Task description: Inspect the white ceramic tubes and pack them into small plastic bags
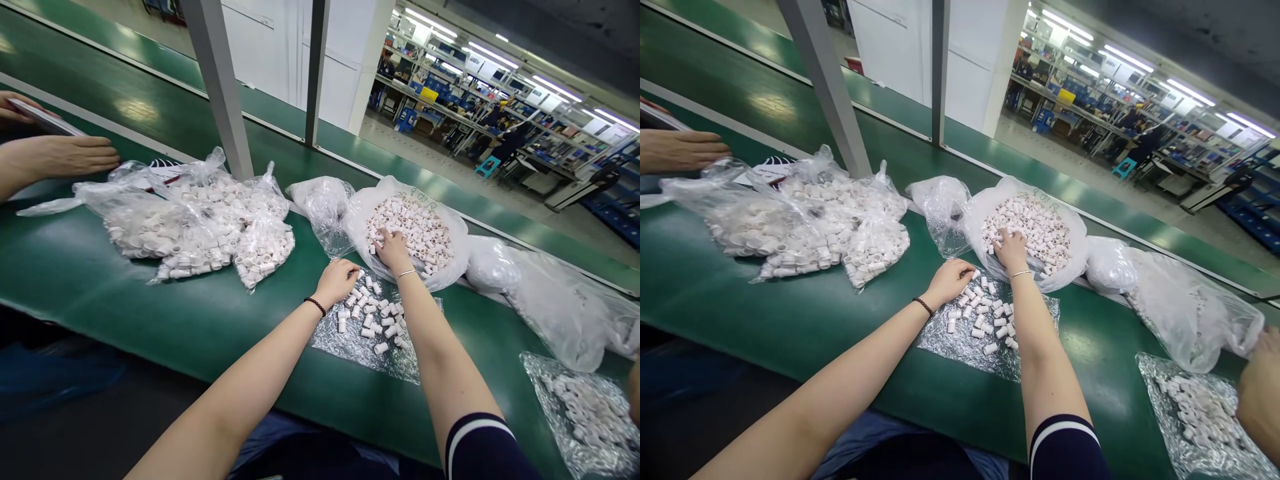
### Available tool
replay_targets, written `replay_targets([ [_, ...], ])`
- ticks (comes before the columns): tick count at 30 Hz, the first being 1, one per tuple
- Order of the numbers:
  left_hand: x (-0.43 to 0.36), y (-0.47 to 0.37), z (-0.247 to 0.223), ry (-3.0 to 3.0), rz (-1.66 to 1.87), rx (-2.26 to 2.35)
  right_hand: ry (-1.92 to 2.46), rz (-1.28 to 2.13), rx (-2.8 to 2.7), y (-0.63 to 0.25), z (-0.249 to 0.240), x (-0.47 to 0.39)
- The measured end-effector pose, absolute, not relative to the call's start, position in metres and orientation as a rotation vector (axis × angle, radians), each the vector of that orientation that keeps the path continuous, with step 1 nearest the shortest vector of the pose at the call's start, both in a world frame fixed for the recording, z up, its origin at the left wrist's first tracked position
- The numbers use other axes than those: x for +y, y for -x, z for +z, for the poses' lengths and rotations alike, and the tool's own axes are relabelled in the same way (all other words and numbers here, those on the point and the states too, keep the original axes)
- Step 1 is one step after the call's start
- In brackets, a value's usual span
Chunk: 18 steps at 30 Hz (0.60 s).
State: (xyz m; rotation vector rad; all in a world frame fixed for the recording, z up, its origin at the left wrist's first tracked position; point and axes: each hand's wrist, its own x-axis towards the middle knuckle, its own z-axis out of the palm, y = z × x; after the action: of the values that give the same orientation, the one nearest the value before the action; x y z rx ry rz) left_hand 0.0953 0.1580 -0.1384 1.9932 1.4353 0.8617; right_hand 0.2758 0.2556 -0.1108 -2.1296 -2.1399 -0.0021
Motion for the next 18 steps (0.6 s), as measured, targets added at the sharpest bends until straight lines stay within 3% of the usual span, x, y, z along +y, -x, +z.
replay_targets([
  [18, 0.157, -0.094, -0.136, -1.994, 0.871, 1.442, 2.118, 0.188, -2.114, -0.294, -0.1, 0.262],
])
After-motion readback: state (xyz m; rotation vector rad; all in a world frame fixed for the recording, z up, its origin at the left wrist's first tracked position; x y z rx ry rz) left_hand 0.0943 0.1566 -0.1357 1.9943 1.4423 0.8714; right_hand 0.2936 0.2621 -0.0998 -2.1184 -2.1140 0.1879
